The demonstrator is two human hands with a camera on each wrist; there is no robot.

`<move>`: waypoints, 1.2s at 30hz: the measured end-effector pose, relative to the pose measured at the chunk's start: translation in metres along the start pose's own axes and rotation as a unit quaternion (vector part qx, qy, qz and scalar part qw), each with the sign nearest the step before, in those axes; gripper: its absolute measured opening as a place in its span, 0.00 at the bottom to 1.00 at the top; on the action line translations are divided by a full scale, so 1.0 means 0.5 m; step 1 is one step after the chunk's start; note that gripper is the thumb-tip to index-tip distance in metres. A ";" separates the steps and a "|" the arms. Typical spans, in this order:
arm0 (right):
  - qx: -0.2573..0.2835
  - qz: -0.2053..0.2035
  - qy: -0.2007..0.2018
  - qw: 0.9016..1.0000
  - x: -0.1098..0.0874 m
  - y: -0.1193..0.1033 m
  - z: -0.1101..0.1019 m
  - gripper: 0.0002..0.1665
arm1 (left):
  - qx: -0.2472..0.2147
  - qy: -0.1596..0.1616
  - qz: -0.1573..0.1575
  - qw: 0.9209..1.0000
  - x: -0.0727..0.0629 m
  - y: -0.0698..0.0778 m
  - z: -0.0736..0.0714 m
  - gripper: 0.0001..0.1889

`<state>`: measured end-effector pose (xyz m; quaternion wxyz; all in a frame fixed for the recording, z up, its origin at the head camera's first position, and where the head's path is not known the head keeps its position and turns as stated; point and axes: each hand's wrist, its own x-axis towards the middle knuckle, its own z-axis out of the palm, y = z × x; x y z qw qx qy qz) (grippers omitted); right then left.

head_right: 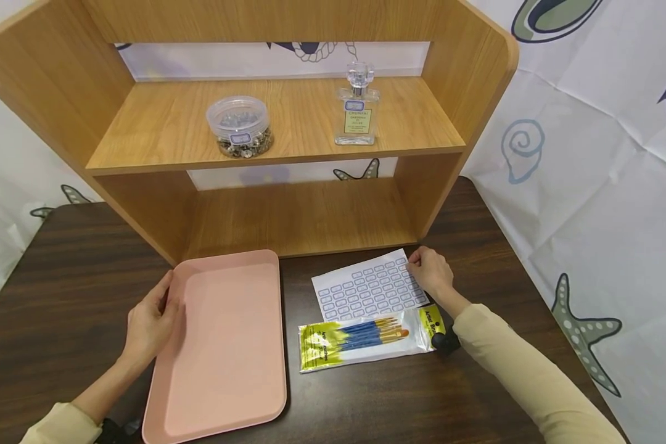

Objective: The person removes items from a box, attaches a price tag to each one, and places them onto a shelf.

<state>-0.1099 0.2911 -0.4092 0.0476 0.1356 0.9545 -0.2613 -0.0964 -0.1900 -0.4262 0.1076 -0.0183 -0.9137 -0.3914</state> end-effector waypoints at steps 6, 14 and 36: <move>0.038 -0.025 0.012 0.999 -0.001 0.009 0.004 0.05 | 0.000 -0.001 0.009 1.000 -0.002 -0.002 0.001 0.25; 0.083 -0.043 -0.005 0.996 0.000 0.022 0.002 0.05 | 0.004 -0.032 0.000 0.999 0.001 -0.002 -0.011 0.26; 0.151 -0.073 -0.014 0.986 0.001 0.052 -0.003 0.06 | -0.252 -0.312 -0.057 0.914 0.035 0.255 0.083 0.27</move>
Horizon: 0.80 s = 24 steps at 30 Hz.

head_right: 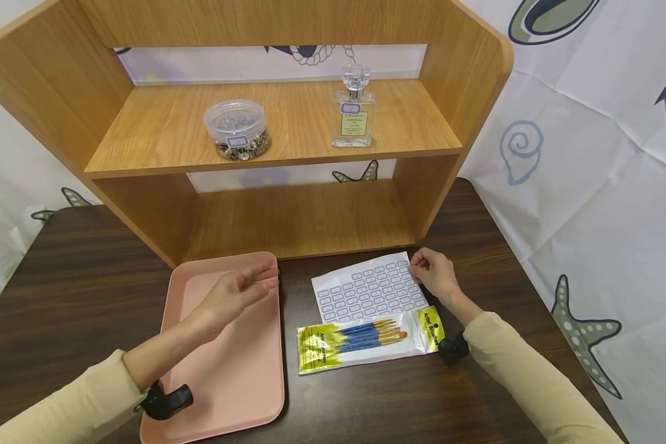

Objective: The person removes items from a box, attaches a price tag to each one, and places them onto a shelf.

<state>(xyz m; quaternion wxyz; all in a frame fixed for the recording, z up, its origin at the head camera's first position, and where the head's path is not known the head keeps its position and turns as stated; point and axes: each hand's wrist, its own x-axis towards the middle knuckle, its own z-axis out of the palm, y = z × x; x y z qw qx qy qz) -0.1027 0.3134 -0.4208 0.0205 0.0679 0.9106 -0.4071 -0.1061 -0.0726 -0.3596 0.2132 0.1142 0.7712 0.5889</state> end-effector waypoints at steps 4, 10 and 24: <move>0.001 0.000 0.003 1.000 -0.002 0.002 0.000 0.08 | -0.046 -0.037 -0.041 0.997 0.029 0.003 0.057 0.27; 0.010 -0.006 0.008 1.000 -0.003 0.002 0.001 0.08 | -0.045 -0.023 -0.078 0.996 0.060 -0.003 0.103 0.30; 0.009 -0.003 0.006 1.000 -0.002 0.000 -0.001 0.05 | -0.092 0.027 -0.147 0.984 0.092 -0.013 0.151 0.33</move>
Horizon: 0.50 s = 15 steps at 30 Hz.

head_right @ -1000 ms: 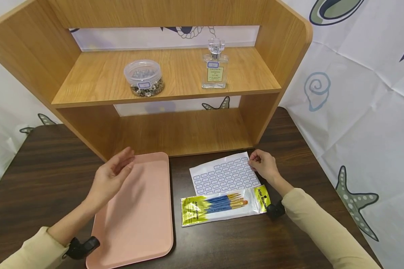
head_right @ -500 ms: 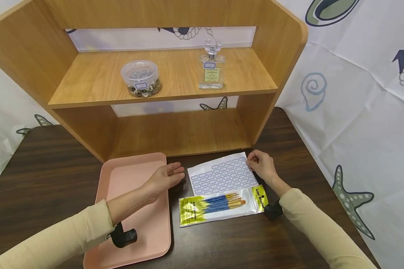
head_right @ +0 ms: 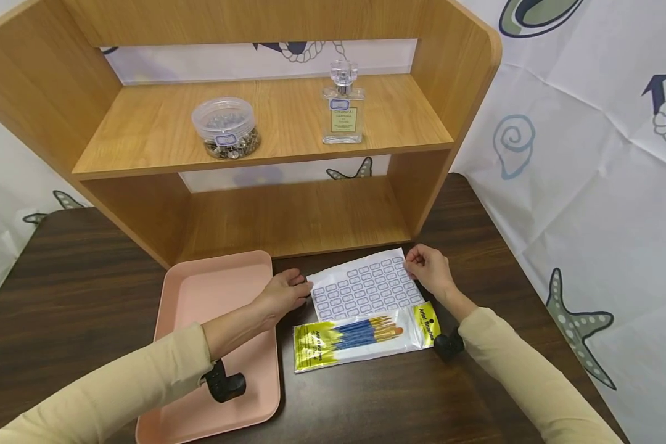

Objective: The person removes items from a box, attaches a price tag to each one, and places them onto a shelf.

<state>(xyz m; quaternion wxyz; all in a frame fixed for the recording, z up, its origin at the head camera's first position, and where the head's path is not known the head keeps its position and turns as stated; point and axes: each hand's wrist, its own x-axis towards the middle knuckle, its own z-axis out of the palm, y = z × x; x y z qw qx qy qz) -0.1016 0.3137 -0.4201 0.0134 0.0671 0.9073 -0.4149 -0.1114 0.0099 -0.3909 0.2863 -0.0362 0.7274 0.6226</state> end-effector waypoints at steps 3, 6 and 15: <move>0.000 0.000 0.001 1.000 0.001 -0.001 0.000 0.05 | -0.007 0.000 -0.006 1.000 0.003 0.000 0.002 0.32; 0.000 0.001 0.004 1.000 0.001 -0.001 0.000 0.05 | -0.018 -0.003 -0.008 1.000 0.007 -0.001 0.004 0.32; 0.008 0.018 0.009 1.000 0.000 0.003 0.003 0.06 | -0.017 0.010 0.006 1.000 0.017 -0.012 0.014 0.23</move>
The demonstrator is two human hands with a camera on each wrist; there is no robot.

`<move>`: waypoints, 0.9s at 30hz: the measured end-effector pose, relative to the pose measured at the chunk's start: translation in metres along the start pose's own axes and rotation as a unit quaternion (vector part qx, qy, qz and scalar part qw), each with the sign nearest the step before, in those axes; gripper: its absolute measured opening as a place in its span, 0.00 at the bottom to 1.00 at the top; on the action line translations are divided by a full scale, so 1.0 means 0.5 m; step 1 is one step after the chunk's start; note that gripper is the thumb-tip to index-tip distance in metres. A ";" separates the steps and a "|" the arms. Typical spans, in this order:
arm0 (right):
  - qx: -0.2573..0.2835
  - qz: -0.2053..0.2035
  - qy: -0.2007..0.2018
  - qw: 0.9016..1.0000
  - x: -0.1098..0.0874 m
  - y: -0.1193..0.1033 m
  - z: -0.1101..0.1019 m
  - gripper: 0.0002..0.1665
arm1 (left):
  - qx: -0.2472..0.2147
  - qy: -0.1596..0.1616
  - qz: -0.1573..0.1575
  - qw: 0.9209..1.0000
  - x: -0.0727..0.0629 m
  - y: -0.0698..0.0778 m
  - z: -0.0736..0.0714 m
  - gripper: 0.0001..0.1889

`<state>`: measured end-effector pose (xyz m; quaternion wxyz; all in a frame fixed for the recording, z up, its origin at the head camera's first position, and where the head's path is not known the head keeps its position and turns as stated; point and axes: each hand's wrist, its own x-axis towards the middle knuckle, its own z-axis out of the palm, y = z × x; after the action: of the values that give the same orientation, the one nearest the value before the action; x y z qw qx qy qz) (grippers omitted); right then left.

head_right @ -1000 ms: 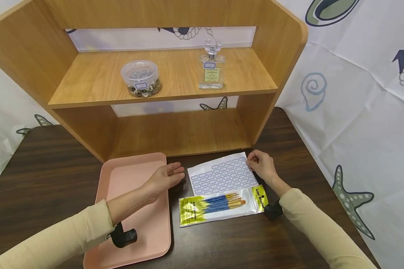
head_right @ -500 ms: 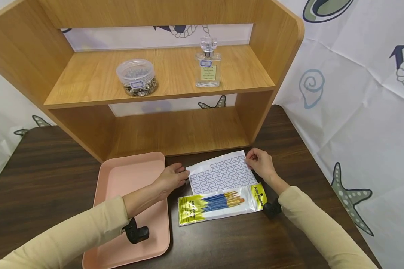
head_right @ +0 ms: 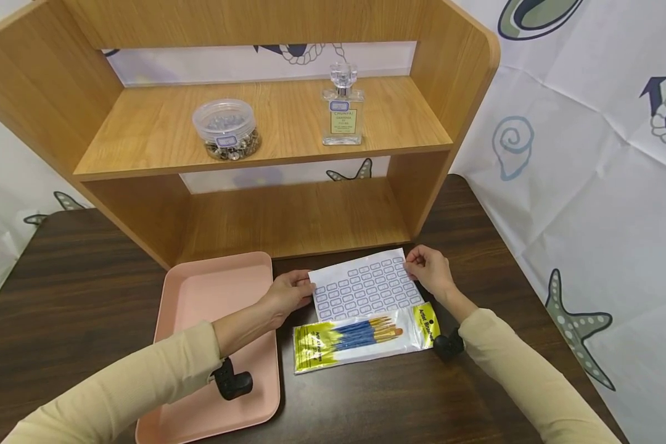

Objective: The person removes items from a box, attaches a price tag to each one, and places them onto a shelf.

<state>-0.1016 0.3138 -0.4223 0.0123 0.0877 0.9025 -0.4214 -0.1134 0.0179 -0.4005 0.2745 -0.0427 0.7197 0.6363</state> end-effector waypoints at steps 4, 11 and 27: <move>0.010 -0.001 -0.001 1.000 0.000 -0.001 -0.002 0.07 | 0.002 0.014 0.014 1.000 0.000 0.001 0.003 0.17; 0.031 -0.008 0.007 0.999 -0.003 -0.005 -0.009 0.07 | 0.019 0.029 0.047 0.998 0.004 -0.001 0.000 0.12; 0.178 0.003 -0.009 0.984 -0.005 -0.019 -0.023 0.14 | 0.071 0.094 0.093 0.989 0.018 0.030 -0.019 0.13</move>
<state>-0.1002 0.3161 -0.4076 0.0061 0.0872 0.8125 -0.5763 -0.1304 0.0143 -0.3910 0.1475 -0.0162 0.7864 0.5996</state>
